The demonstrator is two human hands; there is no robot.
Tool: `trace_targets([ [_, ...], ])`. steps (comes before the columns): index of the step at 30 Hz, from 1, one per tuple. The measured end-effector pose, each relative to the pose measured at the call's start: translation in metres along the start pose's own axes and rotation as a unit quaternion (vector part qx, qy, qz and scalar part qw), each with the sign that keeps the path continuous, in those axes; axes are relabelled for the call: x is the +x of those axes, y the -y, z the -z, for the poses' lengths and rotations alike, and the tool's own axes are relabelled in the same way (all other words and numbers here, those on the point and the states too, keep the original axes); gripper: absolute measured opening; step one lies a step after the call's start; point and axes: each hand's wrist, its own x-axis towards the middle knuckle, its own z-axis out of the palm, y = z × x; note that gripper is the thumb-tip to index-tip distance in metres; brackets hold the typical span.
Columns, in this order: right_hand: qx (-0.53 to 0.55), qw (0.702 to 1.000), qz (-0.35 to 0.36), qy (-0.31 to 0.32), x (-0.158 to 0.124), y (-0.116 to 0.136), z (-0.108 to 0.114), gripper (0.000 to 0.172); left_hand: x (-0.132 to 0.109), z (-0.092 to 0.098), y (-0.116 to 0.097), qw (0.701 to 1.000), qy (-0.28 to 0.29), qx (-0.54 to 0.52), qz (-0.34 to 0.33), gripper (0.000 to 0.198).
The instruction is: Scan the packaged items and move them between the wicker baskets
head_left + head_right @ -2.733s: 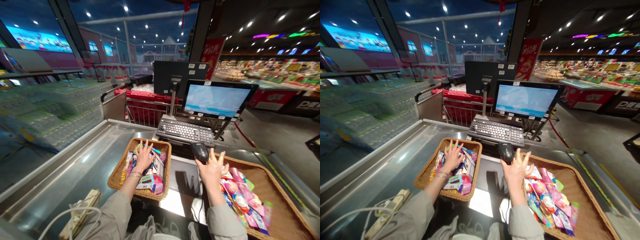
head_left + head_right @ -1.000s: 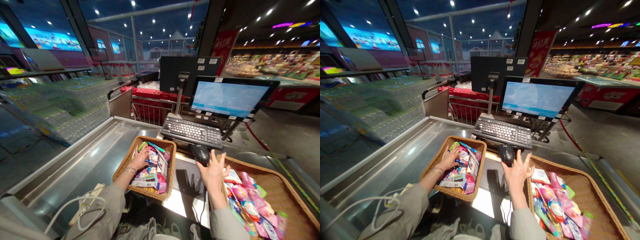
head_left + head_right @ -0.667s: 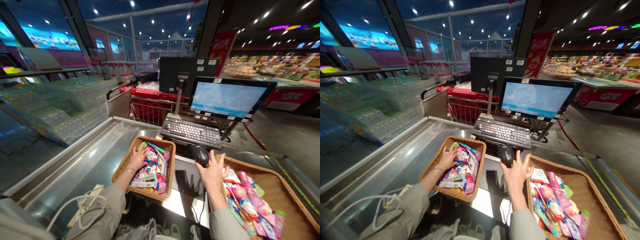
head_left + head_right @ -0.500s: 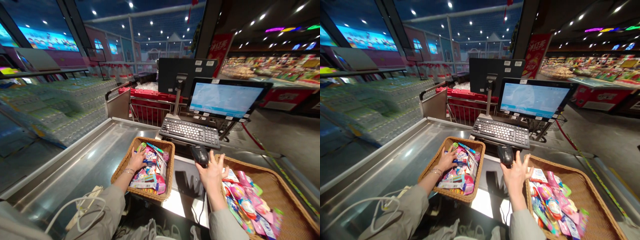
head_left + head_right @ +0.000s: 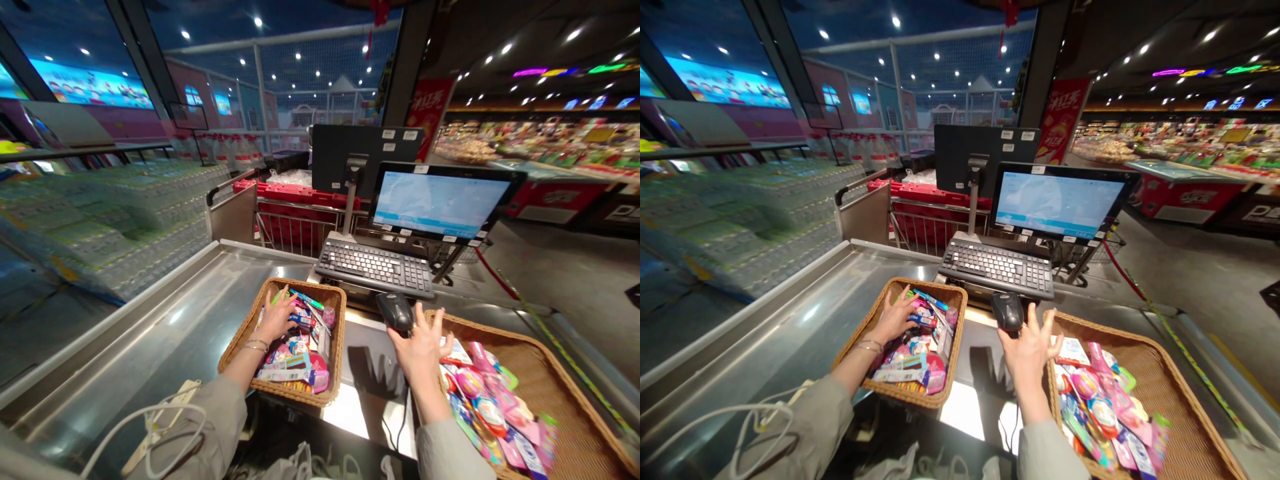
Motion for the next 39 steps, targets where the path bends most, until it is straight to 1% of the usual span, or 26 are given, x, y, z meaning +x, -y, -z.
trace_targets([
  [7,-0.004,1.0,-0.002,-0.003,0.0,0.002,0.005,0.039,0.019,0.023,-0.02,0.997,-0.07,-0.015,-0.012,0.014],
  [10,-0.004,1.0,-0.005,-0.003,0.0,0.002,0.007,0.037,0.028,0.028,-0.03,0.996,-0.091,-0.014,-0.018,0.012],
  [16,-0.004,1.0,-0.012,-0.002,0.0,0.0,0.011,0.037,0.043,0.029,-0.046,0.993,-0.115,-0.026,-0.022,0.012],
  [25,-0.001,1.0,-0.016,-0.008,-0.002,-0.007,0.018,0.037,0.058,0.037,-0.073,0.99,-0.13,-0.046,-0.029,0.016],
  [29,-0.002,1.0,-0.022,-0.011,-0.003,-0.008,0.022,0.038,0.065,0.035,-0.086,0.987,-0.148,-0.053,-0.043,0.015],
  [34,-0.001,0.999,-0.037,-0.018,-0.003,-0.011,0.027,0.04,0.072,0.034,-0.102,0.983,-0.158,-0.067,-0.061,0.015],
  [39,-0.008,0.999,-0.033,-0.031,-0.005,-0.017,0.031,0.037,0.078,0.03,-0.114,0.979,-0.172,-0.07,-0.08,0.011],
])
